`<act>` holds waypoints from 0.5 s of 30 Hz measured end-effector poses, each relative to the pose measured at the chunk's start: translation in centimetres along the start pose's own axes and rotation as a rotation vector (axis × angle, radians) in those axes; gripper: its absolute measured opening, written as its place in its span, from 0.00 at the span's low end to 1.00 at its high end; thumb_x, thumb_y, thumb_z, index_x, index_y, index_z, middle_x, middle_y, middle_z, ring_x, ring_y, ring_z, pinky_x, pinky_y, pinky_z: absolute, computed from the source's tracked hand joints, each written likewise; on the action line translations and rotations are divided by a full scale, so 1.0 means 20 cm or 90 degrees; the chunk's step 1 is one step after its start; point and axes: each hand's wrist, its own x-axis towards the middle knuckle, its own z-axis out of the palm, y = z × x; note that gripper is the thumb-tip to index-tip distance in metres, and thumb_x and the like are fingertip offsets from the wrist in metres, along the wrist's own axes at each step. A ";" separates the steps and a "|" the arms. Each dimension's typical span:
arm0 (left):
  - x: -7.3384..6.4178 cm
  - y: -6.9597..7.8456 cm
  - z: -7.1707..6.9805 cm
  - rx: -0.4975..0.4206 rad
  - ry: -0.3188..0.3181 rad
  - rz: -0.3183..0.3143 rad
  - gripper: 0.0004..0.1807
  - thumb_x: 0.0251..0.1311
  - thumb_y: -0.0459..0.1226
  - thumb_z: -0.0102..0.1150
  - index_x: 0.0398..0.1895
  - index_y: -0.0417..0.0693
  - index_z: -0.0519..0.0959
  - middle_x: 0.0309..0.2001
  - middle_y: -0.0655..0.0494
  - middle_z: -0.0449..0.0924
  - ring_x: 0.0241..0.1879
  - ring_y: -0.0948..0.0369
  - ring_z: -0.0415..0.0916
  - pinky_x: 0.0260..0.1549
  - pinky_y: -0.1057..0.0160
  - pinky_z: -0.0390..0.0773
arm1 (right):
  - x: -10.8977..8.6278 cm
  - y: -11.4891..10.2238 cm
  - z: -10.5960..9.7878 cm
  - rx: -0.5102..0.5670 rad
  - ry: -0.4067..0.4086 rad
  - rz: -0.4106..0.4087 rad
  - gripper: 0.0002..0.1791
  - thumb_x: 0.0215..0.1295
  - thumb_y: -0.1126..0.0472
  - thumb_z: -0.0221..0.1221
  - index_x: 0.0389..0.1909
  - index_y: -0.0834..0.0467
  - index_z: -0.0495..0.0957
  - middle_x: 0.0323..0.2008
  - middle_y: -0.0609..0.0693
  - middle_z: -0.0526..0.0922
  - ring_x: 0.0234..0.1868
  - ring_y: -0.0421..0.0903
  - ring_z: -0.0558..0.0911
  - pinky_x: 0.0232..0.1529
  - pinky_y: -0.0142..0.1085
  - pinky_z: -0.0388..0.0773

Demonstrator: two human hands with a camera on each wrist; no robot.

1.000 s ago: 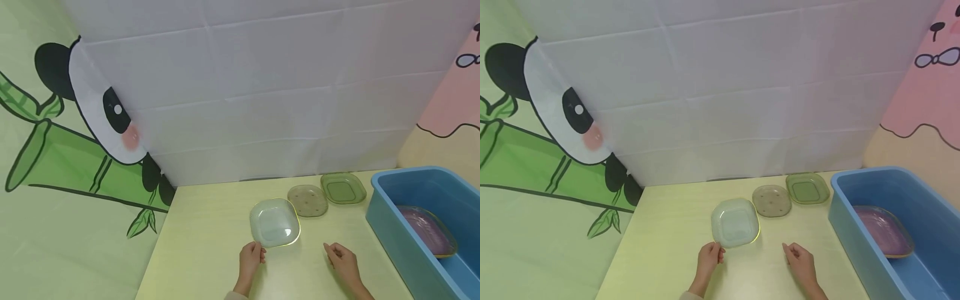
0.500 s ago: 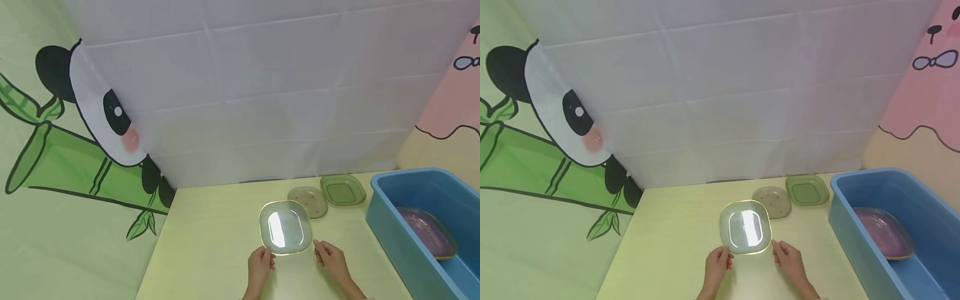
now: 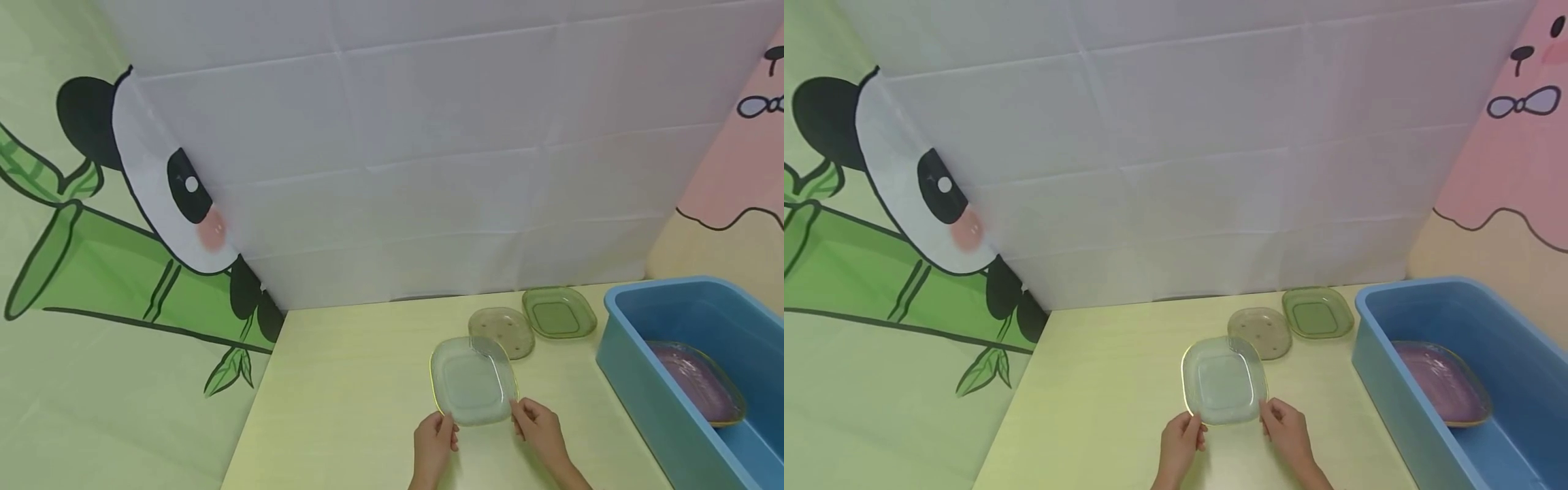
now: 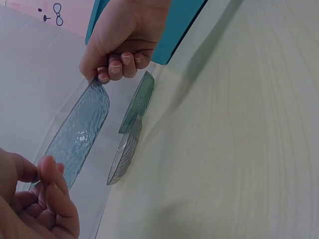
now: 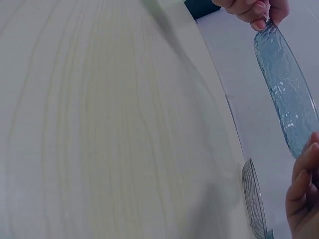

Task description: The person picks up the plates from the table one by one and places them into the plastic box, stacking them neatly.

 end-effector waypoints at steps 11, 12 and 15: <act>0.00 -0.03 0.01 0.027 -0.008 0.016 0.15 0.61 0.38 0.51 0.18 0.44 0.75 0.12 0.64 0.68 0.10 0.70 0.65 0.15 0.73 0.66 | -0.02 0.00 0.01 -0.048 0.036 -0.047 0.18 0.65 0.63 0.52 0.15 0.60 0.67 0.09 0.43 0.68 0.10 0.33 0.64 0.15 0.27 0.62; 0.00 -0.03 0.01 0.027 -0.009 0.019 0.14 0.61 0.38 0.51 0.18 0.44 0.75 0.11 0.64 0.68 0.10 0.70 0.65 0.15 0.73 0.66 | -0.03 0.00 0.01 -0.054 0.037 -0.050 0.18 0.65 0.63 0.51 0.15 0.60 0.66 0.09 0.43 0.68 0.11 0.33 0.64 0.15 0.27 0.62; 0.00 -0.02 0.01 0.030 -0.012 0.034 0.14 0.61 0.38 0.51 0.18 0.44 0.76 0.11 0.64 0.69 0.10 0.71 0.64 0.14 0.73 0.67 | -0.03 0.00 0.01 -0.074 0.039 -0.052 0.17 0.65 0.63 0.50 0.15 0.59 0.66 0.10 0.42 0.67 0.11 0.33 0.63 0.15 0.27 0.62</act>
